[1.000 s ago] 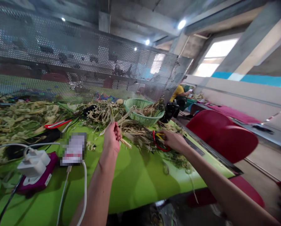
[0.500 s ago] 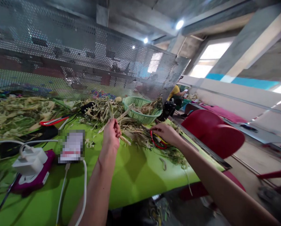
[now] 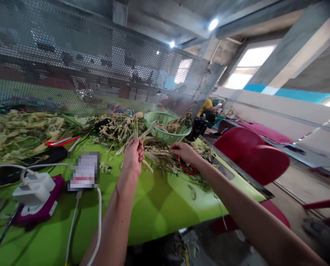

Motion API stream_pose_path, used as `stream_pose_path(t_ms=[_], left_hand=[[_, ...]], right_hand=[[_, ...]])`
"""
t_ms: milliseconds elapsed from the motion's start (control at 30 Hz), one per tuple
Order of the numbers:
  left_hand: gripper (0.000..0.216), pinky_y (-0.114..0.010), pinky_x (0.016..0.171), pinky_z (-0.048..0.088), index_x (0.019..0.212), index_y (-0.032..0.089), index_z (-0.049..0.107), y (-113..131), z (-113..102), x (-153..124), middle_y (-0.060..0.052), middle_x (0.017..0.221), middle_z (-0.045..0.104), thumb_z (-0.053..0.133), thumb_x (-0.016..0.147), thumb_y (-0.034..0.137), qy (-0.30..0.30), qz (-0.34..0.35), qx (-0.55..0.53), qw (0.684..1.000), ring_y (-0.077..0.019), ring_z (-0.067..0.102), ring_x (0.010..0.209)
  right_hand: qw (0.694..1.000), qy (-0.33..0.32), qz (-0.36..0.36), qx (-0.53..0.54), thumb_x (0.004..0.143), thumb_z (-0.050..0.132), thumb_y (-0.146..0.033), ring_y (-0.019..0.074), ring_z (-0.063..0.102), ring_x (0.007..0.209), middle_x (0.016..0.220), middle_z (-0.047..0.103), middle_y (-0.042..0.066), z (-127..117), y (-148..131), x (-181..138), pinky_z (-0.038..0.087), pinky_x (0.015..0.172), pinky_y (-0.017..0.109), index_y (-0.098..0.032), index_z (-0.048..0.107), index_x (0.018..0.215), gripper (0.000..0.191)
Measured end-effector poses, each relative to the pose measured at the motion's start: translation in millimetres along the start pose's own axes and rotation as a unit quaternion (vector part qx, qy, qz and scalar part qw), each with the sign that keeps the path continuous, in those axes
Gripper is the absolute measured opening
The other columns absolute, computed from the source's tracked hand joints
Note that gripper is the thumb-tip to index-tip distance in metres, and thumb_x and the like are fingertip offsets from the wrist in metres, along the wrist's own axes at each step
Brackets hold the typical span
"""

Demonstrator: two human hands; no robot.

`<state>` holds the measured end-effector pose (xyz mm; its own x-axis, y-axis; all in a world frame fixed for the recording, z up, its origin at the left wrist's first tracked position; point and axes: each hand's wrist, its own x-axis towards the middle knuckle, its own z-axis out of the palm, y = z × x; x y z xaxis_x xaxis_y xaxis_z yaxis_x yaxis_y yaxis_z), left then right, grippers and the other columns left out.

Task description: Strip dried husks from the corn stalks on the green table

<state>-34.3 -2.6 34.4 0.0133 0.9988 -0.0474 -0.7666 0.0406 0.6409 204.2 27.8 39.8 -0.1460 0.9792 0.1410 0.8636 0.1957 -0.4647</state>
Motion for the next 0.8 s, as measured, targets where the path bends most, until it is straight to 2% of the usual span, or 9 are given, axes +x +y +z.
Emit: stream_pose_path(t_ms=[133,267,367,467,533,600,667,800], left_hand=[[0.022,-0.015,0.035,0.016,0.067,0.017,0.049,-1.3,-0.6,0.1,0.010,0.044,0.031,0.060,0.081,0.029,-0.005,-0.005,0.011,1.000,-0.0019,0.020,0.033],[0.022,-0.015,0.035,0.016,0.067,0.017,0.048,-1.4,-1.0,0.0,0.009,0.044,0.033,0.060,0.081,0.030,-0.003,-0.001,0.022,1.000,-0.0018,0.020,0.033],[0.023,-0.015,0.035,0.015,0.068,0.017,0.048,-1.3,-0.6,-1.0,0.009,0.045,0.035,0.060,0.081,0.031,-0.009,0.000,0.038,0.999,-0.0016,0.021,0.033],[0.023,-0.015,0.035,0.015,0.068,0.017,0.049,-2.1,0.1,-2.3,0.007,0.047,0.041,0.060,0.081,0.032,-0.034,0.004,0.073,0.997,-0.0016,0.023,0.034],[0.022,-0.016,0.036,0.015,0.068,0.017,0.050,-3.2,0.9,-3.1,0.005,0.049,0.048,0.059,0.082,0.031,-0.043,0.011,0.095,0.994,-0.0021,0.026,0.034],[0.020,-0.016,0.036,0.016,0.067,0.017,0.050,-4.2,2.2,-4.0,0.002,0.052,0.054,0.057,0.082,0.028,-0.042,0.013,0.104,0.994,-0.0025,0.027,0.035],[0.020,-0.017,0.036,0.016,0.066,0.017,0.050,-4.8,4.3,-5.5,0.001,0.055,0.059,0.056,0.083,0.027,-0.039,0.003,0.103,0.994,-0.0022,0.025,0.034],[0.021,-0.018,0.037,0.016,0.066,0.016,0.050,-5.0,8.5,-10.0,-0.001,0.063,0.064,0.057,0.083,0.027,-0.056,-0.015,0.106,0.993,-0.0014,0.021,0.034]], right_hand=[[0.999,-0.009,-0.009,0.032,0.071,0.065,-0.031,0.0147,0.058,0.070,0.078,0.069,0.000,12.2,-3.4,-2.0,0.042,0.064,0.023,-0.018,0.069,0.085,0.019],[0.999,0.002,-0.007,0.052,0.063,0.070,-0.025,0.0143,0.056,0.069,0.071,0.066,-0.001,17.3,-7.3,1.2,0.039,0.063,0.023,-0.018,0.068,0.071,0.011],[0.995,-0.004,0.010,0.094,0.069,0.066,-0.034,0.0122,0.054,0.057,0.064,0.063,-0.001,7.4,-11.2,1.1,0.038,0.053,0.022,-0.017,0.063,0.074,0.019],[0.987,-0.030,0.026,0.154,0.075,0.060,-0.042,0.0101,0.054,0.048,0.068,0.066,0.000,-7.2,-18.6,-3.2,0.037,0.046,0.021,-0.017,0.058,0.081,0.026],[0.973,-0.058,0.040,0.221,0.075,0.062,-0.042,0.0094,0.055,0.047,0.075,0.069,0.003,-15.7,-25.5,-6.5,0.037,0.044,0.021,-0.017,0.055,0.082,0.027],[0.955,-0.080,0.053,0.280,0.071,0.067,-0.041,0.0089,0.054,0.045,0.072,0.069,0.003,-22.0,-33.5,-8.8,0.037,0.043,0.020,-0.017,0.054,0.081,0.029],[0.953,-0.086,0.050,0.286,0.069,0.070,-0.039,0.0072,0.050,0.041,0.063,0.066,0.000,-26.3,-42.5,-10.0,0.034,0.041,0.019,-0.016,0.056,0.080,0.029],[0.967,-0.082,-0.009,0.241,0.070,0.070,-0.035,0.0057,0.046,0.043,0.056,0.062,-0.002,-30.9,-62.1,-10.9,0.028,0.041,0.018,-0.015,0.060,0.076,0.023]])
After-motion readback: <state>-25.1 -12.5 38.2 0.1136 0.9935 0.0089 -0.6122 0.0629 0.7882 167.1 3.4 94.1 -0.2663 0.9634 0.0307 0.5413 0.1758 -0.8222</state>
